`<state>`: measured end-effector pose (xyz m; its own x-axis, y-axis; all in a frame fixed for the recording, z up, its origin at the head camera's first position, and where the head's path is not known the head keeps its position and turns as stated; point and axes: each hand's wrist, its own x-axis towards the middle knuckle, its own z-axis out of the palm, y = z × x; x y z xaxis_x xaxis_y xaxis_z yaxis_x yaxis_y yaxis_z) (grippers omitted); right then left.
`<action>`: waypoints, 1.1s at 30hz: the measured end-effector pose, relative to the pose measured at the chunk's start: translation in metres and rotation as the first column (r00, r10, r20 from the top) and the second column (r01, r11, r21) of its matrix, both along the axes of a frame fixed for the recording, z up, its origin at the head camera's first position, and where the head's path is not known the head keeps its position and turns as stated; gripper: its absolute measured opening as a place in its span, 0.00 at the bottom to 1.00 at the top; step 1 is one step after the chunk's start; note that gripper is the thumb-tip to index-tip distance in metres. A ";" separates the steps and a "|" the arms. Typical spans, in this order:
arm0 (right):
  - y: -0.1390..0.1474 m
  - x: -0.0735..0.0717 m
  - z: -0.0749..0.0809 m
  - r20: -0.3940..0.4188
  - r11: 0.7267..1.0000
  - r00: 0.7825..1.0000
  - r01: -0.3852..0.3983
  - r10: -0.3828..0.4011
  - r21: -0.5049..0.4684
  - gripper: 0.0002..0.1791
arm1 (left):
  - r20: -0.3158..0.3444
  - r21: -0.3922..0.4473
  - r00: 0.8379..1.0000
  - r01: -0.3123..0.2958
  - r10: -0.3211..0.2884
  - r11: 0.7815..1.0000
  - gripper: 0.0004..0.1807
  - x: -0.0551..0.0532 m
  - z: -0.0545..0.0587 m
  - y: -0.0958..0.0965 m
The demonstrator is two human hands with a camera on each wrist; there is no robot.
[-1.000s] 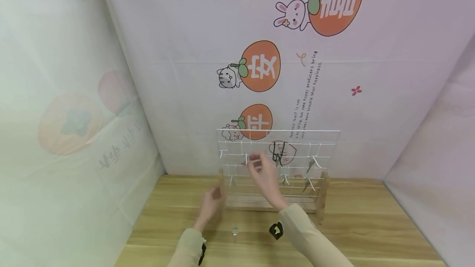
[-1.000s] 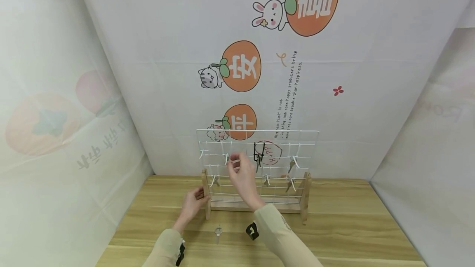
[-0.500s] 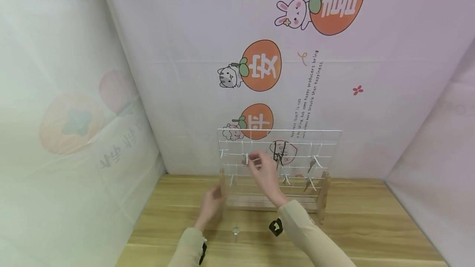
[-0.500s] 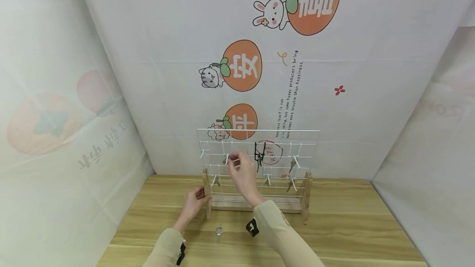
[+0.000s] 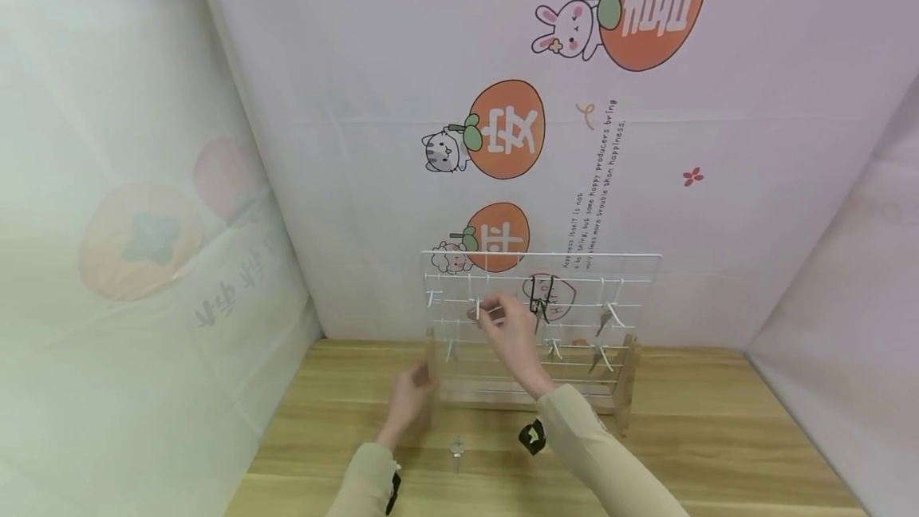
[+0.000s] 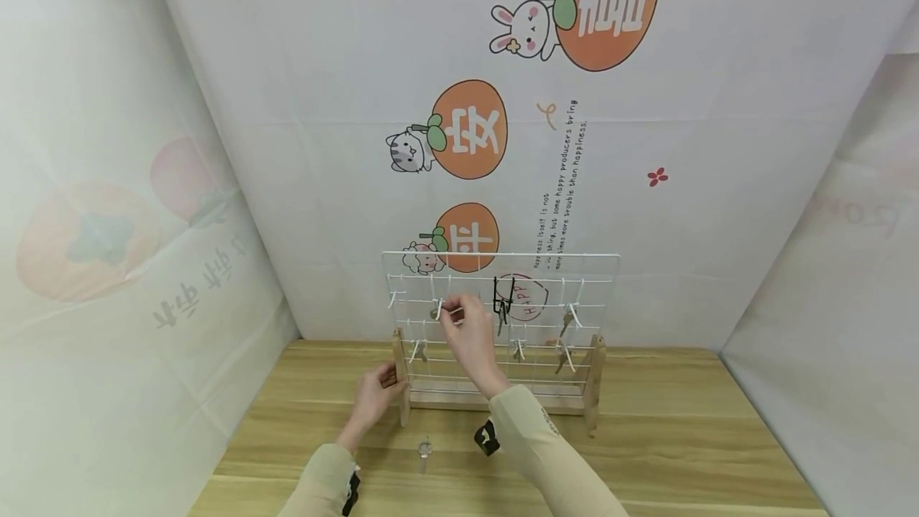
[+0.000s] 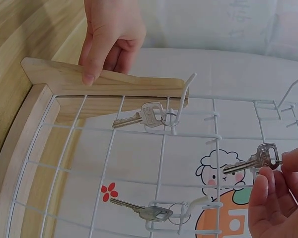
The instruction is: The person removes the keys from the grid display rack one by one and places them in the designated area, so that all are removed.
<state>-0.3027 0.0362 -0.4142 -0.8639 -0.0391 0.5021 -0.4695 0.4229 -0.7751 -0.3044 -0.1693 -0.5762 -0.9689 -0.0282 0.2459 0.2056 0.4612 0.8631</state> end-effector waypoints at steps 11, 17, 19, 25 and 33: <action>0.003 0.003 -0.001 -0.054 1.000 0.998 -0.005 0.007 0.025 0.03 | -0.015 -0.008 1.000 0.006 -0.006 1.000 0.22 0.002 0.001 0.000; 0.006 0.008 0.000 -0.052 0.999 0.998 -0.032 0.034 0.034 0.03 | -0.022 0.009 0.999 0.025 -0.024 1.000 0.21 0.002 0.002 0.000; 0.007 0.010 0.001 -0.060 0.999 0.997 -0.040 0.042 0.032 0.03 | -0.016 0.005 1.000 0.020 -0.020 1.000 0.21 0.001 0.002 0.000; 0.010 0.016 0.002 -0.077 0.998 0.996 -0.042 0.045 0.042 0.04 | -0.001 0.008 1.000 0.002 -0.002 1.000 0.22 0.001 0.002 0.000; 0.011 0.026 0.006 -0.028 0.999 0.998 -0.048 0.048 0.025 0.04 | 0.009 0.032 1.000 -0.005 0.005 0.999 0.23 0.002 0.004 0.002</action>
<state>-0.2768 0.0474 -0.4078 -0.8463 -0.0925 0.5246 -0.5112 0.4176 -0.7512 -0.3020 -0.1674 -0.5720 -0.9709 -0.0405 0.2359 0.1955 0.4342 0.8793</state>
